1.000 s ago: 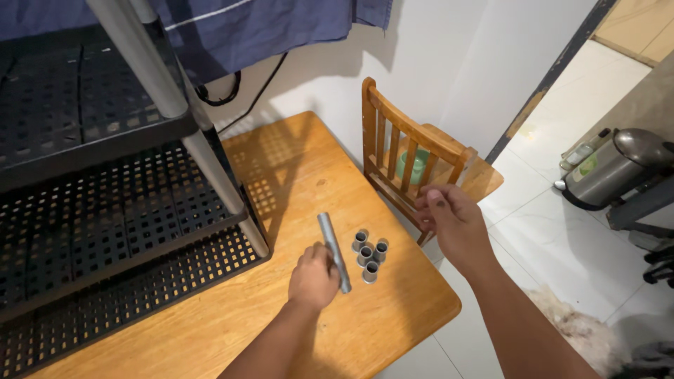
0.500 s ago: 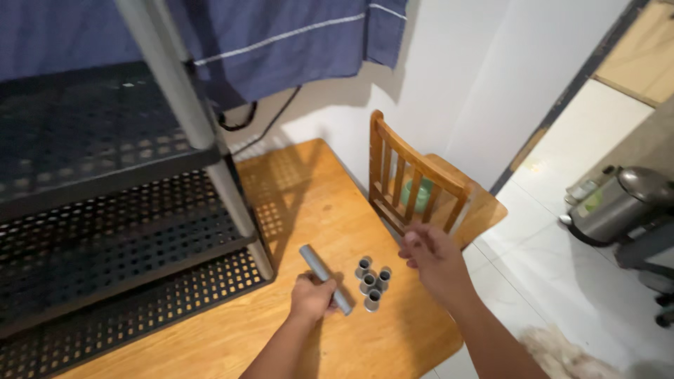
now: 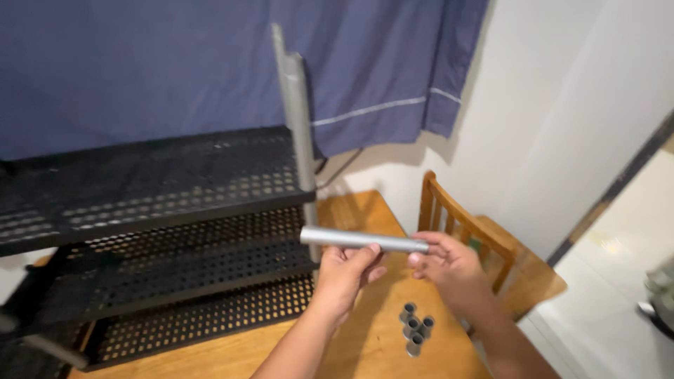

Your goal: The person assembles a three-tier black plastic shelf by inserting gray metal poles into the corners of the shelves and securing them with black plastic caps. The person works on a wooden table, stacking the shelves and extending the poles to complete the structure.

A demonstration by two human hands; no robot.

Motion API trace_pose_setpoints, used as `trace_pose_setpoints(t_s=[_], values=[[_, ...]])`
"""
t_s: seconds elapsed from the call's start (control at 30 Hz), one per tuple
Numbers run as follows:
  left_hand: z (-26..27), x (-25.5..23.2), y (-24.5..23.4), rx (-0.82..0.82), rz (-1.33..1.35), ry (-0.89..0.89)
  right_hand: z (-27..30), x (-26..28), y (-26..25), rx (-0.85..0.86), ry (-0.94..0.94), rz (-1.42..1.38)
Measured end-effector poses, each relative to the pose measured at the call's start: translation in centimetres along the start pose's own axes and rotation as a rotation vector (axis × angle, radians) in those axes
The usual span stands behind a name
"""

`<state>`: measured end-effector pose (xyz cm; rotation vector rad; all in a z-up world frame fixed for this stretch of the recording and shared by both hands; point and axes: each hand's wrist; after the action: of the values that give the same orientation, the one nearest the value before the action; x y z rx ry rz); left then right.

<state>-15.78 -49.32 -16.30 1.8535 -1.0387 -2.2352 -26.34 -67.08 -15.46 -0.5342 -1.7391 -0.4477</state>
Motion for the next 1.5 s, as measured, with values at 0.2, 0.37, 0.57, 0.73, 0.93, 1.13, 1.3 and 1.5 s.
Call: trace_pose_setpoints(t_s=[0.2, 0.37, 0.57, 0.73, 0.93, 1.13, 1.3, 1.5], values=[[0.0, -8.9, -2.2, -0.067, 0.059, 0.248, -3.3, 5.9, -0.4, 0.052, -0.046, 0.012], [1.2, -14.2, -3.7, -0.046, -0.034, 0.26, -5.2, 8.9, 1.0, 0.178, -0.146, -0.125], [2.3, -17.2, -4.6, -0.03, -0.081, 0.329, -4.9, 11.1, 3.0, 0.149, -0.117, -0.096], [3.2, -18.3, -5.2, -0.038, -0.121, 0.338, -4.6, 12.1, 4.0, 0.175, -0.148, -0.118], [4.9, -19.3, -7.0, -0.047, -0.276, 0.314, -5.8, 14.4, 6.6, 0.218, -0.235, -0.194], [7.1, -21.0, -9.9, -0.136, -0.318, 0.264, -6.8, 17.6, 12.3, 0.322, -0.263, -0.29], [9.6, -22.3, -13.2, -0.162, -0.289, 0.218, -6.6, 20.4, 20.0, 0.43, -0.249, -0.342], [11.7, -23.0, -16.4, -0.225, -0.045, 0.226, -3.8, 22.6, 29.7, 0.668, -0.288, -0.317]])
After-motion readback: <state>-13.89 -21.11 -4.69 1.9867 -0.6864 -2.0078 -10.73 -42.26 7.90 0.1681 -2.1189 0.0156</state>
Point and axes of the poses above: each hand's wrist, its own z-axis away from the middle knuckle, its own y-axis out of the palm, x = y × z, and after that the axes turned 9 degrees about -x, right-handed
